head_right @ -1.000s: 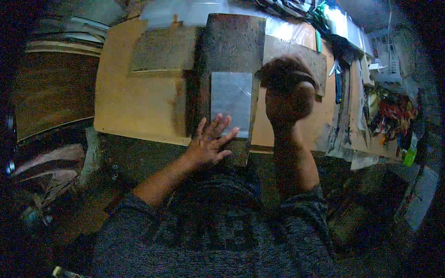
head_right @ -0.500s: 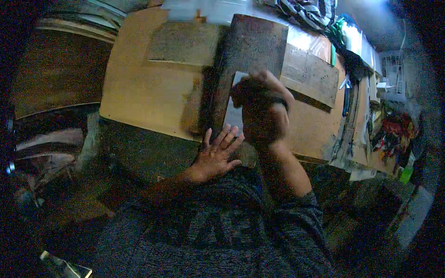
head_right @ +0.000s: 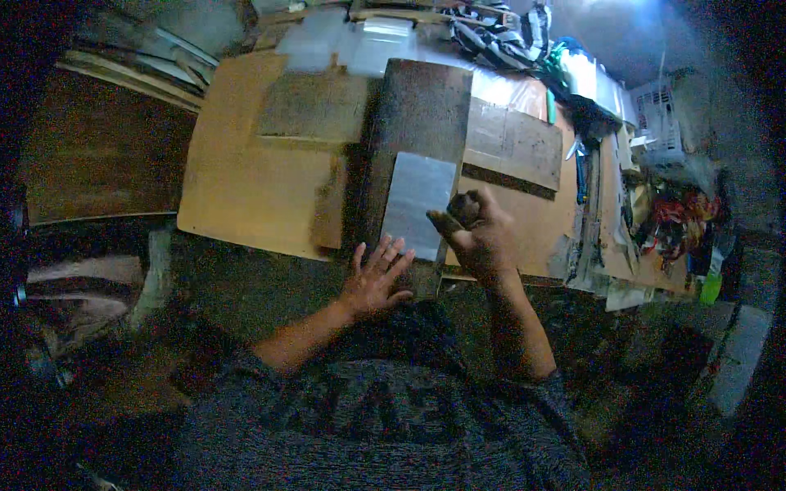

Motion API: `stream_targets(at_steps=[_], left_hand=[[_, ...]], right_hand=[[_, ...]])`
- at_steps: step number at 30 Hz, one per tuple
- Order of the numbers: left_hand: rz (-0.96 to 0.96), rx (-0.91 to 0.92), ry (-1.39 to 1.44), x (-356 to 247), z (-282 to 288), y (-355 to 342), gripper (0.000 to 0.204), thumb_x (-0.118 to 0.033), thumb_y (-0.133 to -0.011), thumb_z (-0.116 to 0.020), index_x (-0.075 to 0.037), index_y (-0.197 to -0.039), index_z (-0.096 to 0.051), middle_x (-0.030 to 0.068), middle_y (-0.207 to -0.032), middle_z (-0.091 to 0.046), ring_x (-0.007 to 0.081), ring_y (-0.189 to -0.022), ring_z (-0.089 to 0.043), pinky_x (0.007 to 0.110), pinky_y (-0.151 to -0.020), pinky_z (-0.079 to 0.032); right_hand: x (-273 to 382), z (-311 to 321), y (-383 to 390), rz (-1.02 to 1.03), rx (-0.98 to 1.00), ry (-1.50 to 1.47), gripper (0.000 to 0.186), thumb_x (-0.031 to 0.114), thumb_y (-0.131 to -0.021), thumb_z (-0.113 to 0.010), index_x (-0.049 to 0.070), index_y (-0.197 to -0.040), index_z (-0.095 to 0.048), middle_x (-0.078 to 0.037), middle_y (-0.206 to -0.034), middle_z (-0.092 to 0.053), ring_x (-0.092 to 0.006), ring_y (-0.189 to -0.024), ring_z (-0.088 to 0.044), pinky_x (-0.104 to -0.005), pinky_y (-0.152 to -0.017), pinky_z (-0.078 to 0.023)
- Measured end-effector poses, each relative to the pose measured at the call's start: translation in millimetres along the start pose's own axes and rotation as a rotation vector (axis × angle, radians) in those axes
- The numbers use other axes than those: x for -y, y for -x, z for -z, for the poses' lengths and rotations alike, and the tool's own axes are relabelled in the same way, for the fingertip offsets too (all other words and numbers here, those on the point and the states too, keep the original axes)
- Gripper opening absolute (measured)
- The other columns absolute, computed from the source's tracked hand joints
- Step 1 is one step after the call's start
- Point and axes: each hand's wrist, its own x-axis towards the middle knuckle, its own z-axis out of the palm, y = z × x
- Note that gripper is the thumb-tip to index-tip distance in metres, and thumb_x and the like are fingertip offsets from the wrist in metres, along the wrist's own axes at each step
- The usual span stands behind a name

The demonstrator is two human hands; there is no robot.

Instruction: The person places two wooden planks on a workbench, then unrolls and cuts a strip of flexible veneer using a utility knife.

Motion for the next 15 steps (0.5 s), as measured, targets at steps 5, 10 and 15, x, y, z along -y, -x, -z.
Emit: stream_targets(at_steps=[5,10,15], left_hand=[[-0.116,0.105,0.094,-8,-1,6,0.069,-0.050,-0.085,-0.053,-0.013,-0.140,-0.034,0.0135,-0.147,-0.028,0.0320,-0.138,-0.020,0.053,-0.110,-0.014],[-0.171,0.165,0.157,-26,-1,8,0.067,-0.047,-0.085,-0.055,-0.012,-0.139,-0.036,0.0147,-0.144,-0.032,0.0334,-0.137,-0.022,0.053,-0.111,-0.015],[-0.071,0.062,0.292,-29,7,6,0.070,-0.042,-0.086,-0.057,-0.009,-0.141,-0.031,0.0171,-0.142,-0.034,0.0343,-0.134,-0.027,0.045,-0.110,-0.023]], right_hand=[[-99,-10,10,-0.155,0.010,0.484,0.049,0.028,-0.072,-0.078,0.000,-0.104,-0.055,-0.019,-0.092,-0.065,-0.0274,-0.083,-0.064,-0.0350,-0.070,-0.049],[-153,-26,2,-0.182,-0.050,0.144,0.041,0.026,-0.070,-0.077,0.001,-0.098,-0.061,-0.011,-0.081,-0.066,-0.0228,-0.072,-0.063,-0.0363,-0.066,-0.050],[-149,-21,-2,-0.200,-0.057,-0.066,0.024,0.016,-0.076,-0.072,0.002,-0.093,-0.062,-0.001,-0.076,-0.061,-0.0143,-0.068,-0.057,-0.0323,-0.063,-0.048]])
